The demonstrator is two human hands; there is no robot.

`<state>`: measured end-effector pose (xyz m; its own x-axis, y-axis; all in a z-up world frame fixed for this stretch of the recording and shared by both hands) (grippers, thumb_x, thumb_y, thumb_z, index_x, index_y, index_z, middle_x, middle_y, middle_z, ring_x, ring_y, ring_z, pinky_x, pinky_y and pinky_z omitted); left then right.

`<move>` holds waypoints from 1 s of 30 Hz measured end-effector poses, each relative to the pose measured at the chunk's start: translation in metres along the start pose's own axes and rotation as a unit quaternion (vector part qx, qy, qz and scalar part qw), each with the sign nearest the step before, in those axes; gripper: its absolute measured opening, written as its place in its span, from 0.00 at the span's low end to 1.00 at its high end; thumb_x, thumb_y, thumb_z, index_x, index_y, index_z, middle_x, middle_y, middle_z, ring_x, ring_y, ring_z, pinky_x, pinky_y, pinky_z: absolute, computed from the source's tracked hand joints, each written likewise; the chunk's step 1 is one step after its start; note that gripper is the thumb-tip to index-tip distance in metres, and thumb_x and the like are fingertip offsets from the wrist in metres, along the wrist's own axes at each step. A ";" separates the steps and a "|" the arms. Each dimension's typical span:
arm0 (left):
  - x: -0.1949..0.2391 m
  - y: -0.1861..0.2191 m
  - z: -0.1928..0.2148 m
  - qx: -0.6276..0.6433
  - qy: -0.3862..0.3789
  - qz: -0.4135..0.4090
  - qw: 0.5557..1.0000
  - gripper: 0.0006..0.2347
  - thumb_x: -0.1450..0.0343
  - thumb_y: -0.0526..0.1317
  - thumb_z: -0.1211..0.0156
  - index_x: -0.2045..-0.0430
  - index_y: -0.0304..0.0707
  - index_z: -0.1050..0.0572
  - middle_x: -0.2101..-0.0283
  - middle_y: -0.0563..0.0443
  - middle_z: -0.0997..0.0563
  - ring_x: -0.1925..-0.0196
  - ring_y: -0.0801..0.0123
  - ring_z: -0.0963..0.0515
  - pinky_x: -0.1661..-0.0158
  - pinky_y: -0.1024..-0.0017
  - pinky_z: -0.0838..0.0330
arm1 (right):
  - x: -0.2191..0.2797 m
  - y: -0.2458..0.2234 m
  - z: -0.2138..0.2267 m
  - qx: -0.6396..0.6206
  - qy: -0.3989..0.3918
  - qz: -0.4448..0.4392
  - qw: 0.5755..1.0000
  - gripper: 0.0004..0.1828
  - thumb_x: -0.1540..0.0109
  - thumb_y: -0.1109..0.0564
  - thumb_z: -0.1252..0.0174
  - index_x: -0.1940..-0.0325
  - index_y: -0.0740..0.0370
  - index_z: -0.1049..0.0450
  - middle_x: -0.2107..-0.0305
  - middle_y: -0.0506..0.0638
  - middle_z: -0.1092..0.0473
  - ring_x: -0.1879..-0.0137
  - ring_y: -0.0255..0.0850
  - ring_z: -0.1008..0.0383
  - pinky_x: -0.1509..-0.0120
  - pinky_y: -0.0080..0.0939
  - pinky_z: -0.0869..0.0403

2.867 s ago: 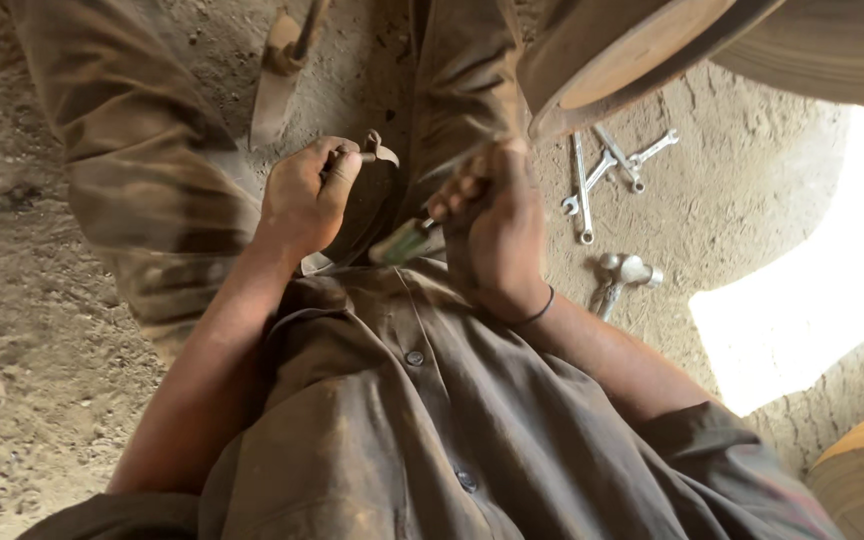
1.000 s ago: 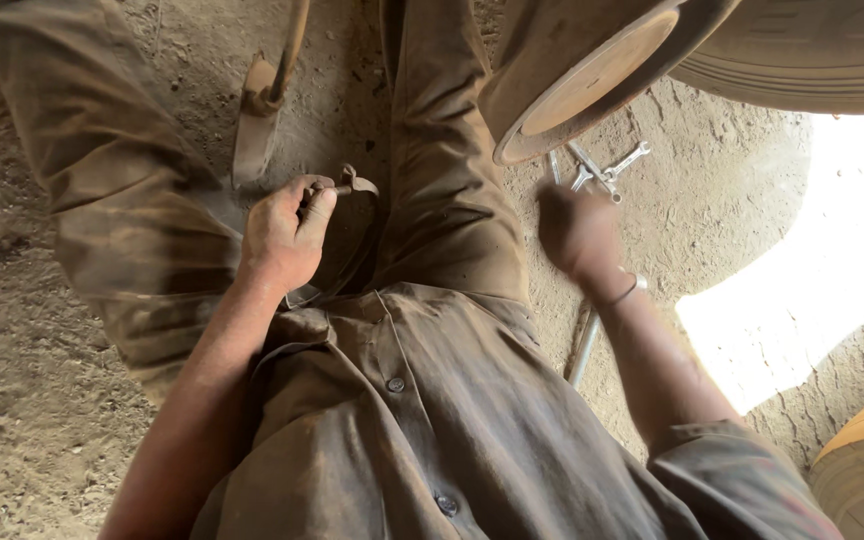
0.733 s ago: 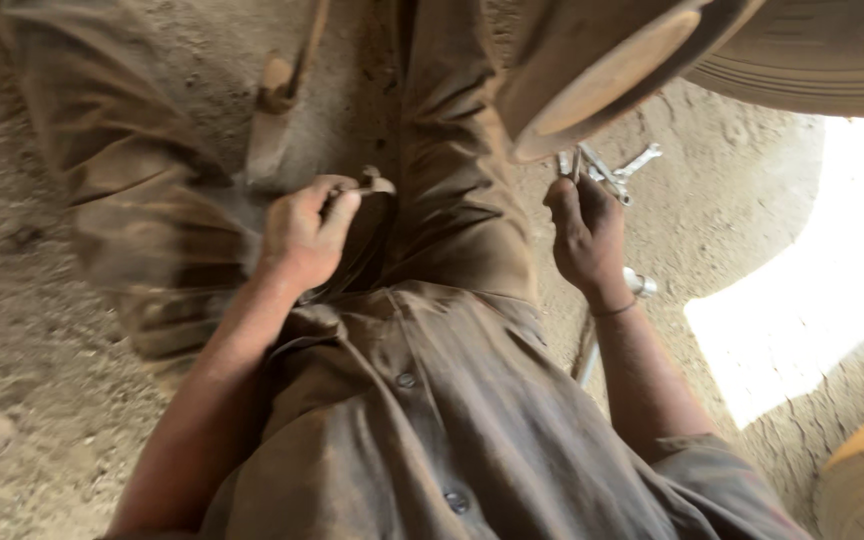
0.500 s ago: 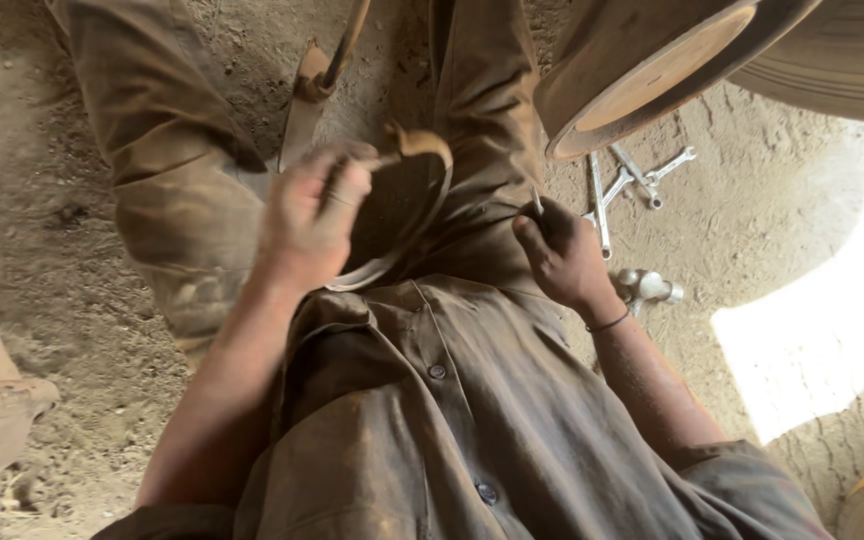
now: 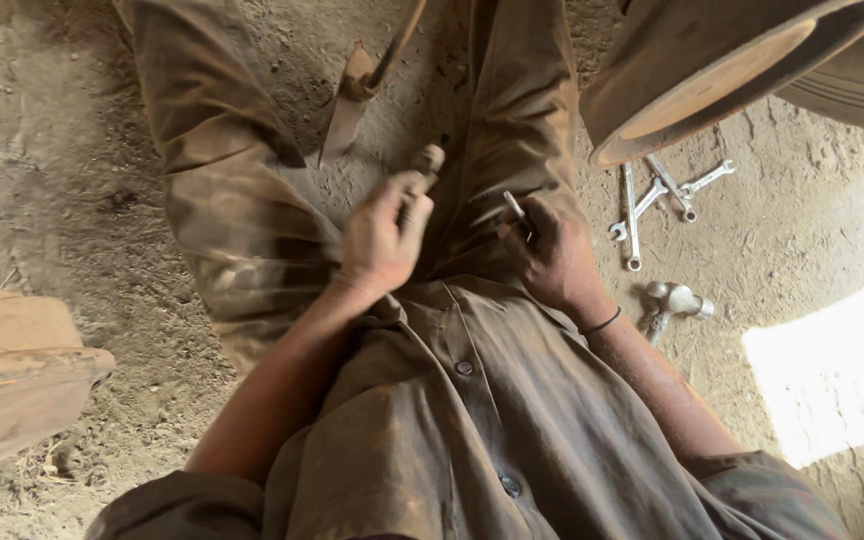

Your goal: The person removes a metal brake drum, cleans it with a tool, and installs a new rubber diaphragm into the drum. The person then places the drum back onto the vehicle's wheel assembly.

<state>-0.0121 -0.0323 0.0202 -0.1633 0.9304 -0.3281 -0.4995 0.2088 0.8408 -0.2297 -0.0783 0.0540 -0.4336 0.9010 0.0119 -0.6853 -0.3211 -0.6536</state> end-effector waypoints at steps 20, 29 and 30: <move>-0.043 -0.088 0.042 -0.158 0.179 0.002 0.971 0.11 0.19 0.41 0.46 0.69 0.34 0.27 0.68 0.40 0.23 0.65 0.50 0.22 0.63 0.56 0.29 | 0.005 0.014 0.007 -0.040 0.011 -0.069 0.997 0.21 0.31 0.45 0.48 0.47 0.65 0.26 0.70 0.53 0.24 0.64 0.40 0.23 0.57 0.43 0.25; 0.017 0.069 0.024 -0.042 0.052 -0.202 0.977 0.13 0.16 0.46 0.48 0.60 0.33 0.30 0.65 0.45 0.26 0.70 0.63 0.25 0.67 0.66 0.27 | -0.017 0.022 -0.011 -0.385 -0.104 -0.098 0.912 0.32 0.32 0.38 0.41 0.32 0.61 0.32 0.61 0.48 0.31 0.58 0.38 0.35 0.55 0.40 0.32; 0.015 0.084 0.016 0.003 0.003 -0.237 0.971 0.15 0.16 0.47 0.49 0.54 0.28 0.29 0.61 0.41 0.25 0.68 0.62 0.23 0.65 0.67 0.24 | -0.023 0.017 -0.012 -0.408 -0.106 -0.067 0.904 0.29 0.31 0.40 0.41 0.35 0.63 0.31 0.59 0.48 0.31 0.56 0.37 0.33 0.52 0.39 0.30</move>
<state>-0.0424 0.0042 0.0925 0.0802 0.7273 -0.6816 -0.5147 0.6159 0.5965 -0.2244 -0.1010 0.0337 -0.5405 0.8121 0.2199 -0.1176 0.1859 -0.9755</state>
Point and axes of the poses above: each hand's wrist, its own x-axis away from the middle knuckle, its own z-axis out of the back of the hand, y = z × x, the point moved 6 cm from there along -x, towards the middle knuckle
